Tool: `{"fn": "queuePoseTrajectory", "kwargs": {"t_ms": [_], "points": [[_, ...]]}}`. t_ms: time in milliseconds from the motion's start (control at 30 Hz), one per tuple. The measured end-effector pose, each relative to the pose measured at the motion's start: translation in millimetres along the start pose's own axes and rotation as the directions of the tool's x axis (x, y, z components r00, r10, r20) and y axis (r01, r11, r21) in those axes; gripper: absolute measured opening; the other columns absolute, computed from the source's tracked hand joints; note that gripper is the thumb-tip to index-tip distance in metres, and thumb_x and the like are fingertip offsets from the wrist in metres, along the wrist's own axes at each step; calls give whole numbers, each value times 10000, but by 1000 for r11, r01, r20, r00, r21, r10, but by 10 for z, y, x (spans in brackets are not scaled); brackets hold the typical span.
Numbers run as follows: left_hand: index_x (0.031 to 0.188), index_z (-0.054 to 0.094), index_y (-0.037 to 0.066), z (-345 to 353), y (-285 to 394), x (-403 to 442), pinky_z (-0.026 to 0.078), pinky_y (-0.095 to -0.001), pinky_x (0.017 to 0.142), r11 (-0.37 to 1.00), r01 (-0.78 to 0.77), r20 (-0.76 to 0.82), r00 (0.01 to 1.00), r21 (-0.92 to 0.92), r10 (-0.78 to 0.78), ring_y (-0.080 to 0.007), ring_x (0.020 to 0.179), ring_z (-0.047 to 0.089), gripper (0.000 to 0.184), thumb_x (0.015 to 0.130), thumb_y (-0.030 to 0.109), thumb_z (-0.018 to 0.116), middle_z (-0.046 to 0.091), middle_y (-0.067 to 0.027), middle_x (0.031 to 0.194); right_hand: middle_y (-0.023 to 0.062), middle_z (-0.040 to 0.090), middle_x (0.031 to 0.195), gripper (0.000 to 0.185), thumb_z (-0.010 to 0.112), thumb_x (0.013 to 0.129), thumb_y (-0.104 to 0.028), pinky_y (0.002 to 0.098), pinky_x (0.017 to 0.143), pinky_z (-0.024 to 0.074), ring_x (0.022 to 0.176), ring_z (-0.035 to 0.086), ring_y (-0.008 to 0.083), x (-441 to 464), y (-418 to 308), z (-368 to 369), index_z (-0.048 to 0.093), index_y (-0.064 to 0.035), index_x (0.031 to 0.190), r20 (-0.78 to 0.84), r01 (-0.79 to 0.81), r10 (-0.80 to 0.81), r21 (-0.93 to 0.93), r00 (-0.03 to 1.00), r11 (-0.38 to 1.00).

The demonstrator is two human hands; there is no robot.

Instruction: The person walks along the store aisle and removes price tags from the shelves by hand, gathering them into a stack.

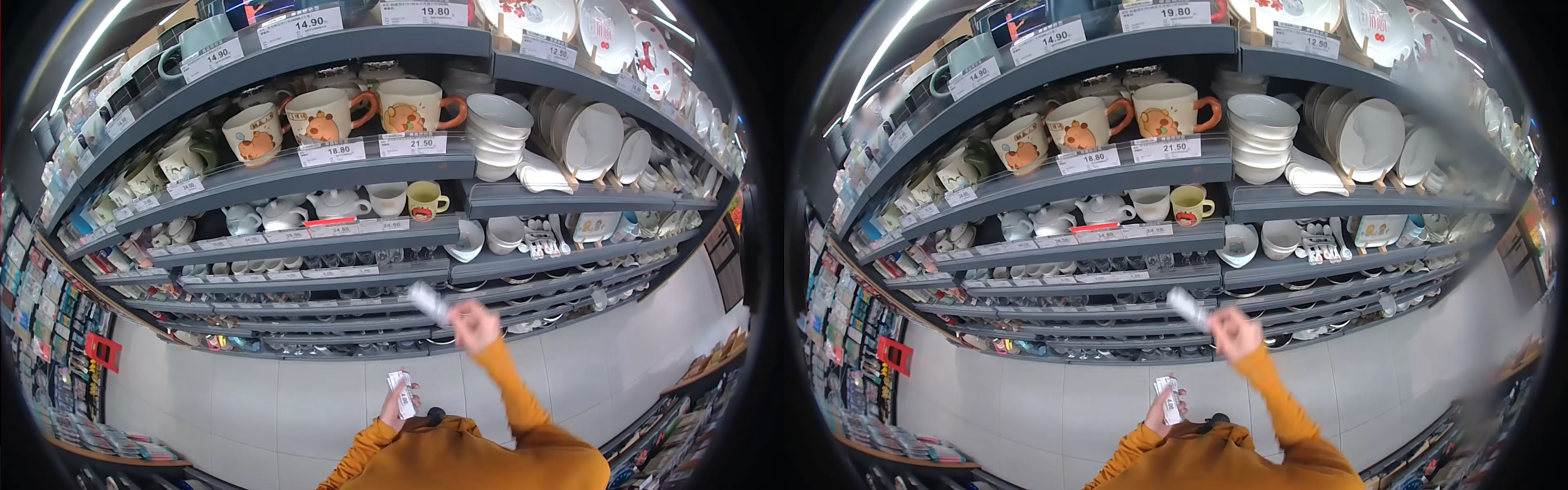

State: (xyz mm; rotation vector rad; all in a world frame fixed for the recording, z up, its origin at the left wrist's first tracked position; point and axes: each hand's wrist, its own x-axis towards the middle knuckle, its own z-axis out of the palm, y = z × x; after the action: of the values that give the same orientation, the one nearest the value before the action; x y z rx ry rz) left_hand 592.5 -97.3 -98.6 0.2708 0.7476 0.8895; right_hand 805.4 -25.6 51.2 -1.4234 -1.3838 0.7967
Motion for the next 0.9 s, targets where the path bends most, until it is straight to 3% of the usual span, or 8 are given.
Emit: {"fn": "queuePoseTrajectory", "kwargs": {"t_ms": [100, 167, 367, 500, 567, 667, 800, 900], "points": [[1207, 429, 123, 172, 154, 28, 486, -305, 586, 988, -133, 20, 991, -83, 135, -161, 647, 555, 349, 970, 377, 457, 539, -72, 908, 21, 553, 505, 123, 631, 888, -157, 239, 368, 347, 390, 475, 75, -851, 733, 461, 588, -45, 917, 188, -433, 394, 255, 899, 865], [1149, 459, 66, 1, 57, 168, 481, -284, 623, 985, -152, -31, 987, 85, 155, -144, 700, 573, 323, 960, 324, 503, 558, -65, 909, 18, 530, 494, 179, 642, 889, -200, 225, 378, 341, 387, 460, 72, -1201, 707, 552, 595, -27, 890, 296, -587, 510, 312, 807, 747], [1207, 452, 74, -17, -8, 161, 483, -254, 661, 960, -129, -59, 987, 248, 148, -104, 770, 576, 305, 941, 185, 551, 590, -55, 918, 12, 531, 491, 261, 626, 899, -287, 234, 401, 368, 398, 453, 84, -1142, 781, 624, 611, -27, 912, 588, -674, 495, 119, 640, 729], [1320, 385, 114, 29, 141, 76, 510, -300, 680, 980, -181, -84, 979, 77, 187, -157, 761, 585, 410, 937, 122, 531, 576, -84, 920, 17, 584, 541, 277, 625, 877, -348, 261, 473, 445, 468, 544, 95, -711, 824, 564, 625, -71, 894, 563, -251, 266, -106, 782, 962], [1357, 353, 132, -87, 156, 107, 523, -327, 680, 990, -140, -115, 984, -31, 135, -191, 746, 586, 455, 935, 97, 518, 566, -101, 920, 19, 628, 646, 216, 645, 856, -295, 253, 549, 476, 577, 594, 106, -321, 600, 419, 642, -81, 886, 380, 92, -53, -86, 924, 992], [1370, 309, 157, 42, 263, -99, 528, -357, 655, 984, -177, -83, 980, 29, 178, -222, 723, 578, 510, 913, 47, 506, 540, -115, 953, 77, 647, 850, 151, 667, 832, -173, 281, 610, 497, 676, 612, 147, 322, -135, 84, 642, -35, 889, 185, 285, -258, -134, 948, 949], [1287, 344, 162, -21, 216, -131, 528, -361, 635, 991, -126, -35, 991, 47, 127, -207, 695, 568, 454, 891, 58, 540, 533, -112, 971, 112, 636, 956, 163, 664, 810, -107, 328, 813, 472, 897, 602, 274, 1112, -934, -228, 631, -30, 950, -59, 651, -718, -377, 693, 659], [1207, 390, 147, -40, 149, -118, 534, -358, 638, 999, -49, -44, 998, 24, 50, -194, 685, 566, 368, 888, 86, 566, 538, -107, 967, 83, 615, 1037, 210, 657, 808, -90, 326, 822, 472, 940, 585, 266, 1513, -1423, -261, 627, -53, 1012, -183, 668, -847, -541, 499, 511]]}}
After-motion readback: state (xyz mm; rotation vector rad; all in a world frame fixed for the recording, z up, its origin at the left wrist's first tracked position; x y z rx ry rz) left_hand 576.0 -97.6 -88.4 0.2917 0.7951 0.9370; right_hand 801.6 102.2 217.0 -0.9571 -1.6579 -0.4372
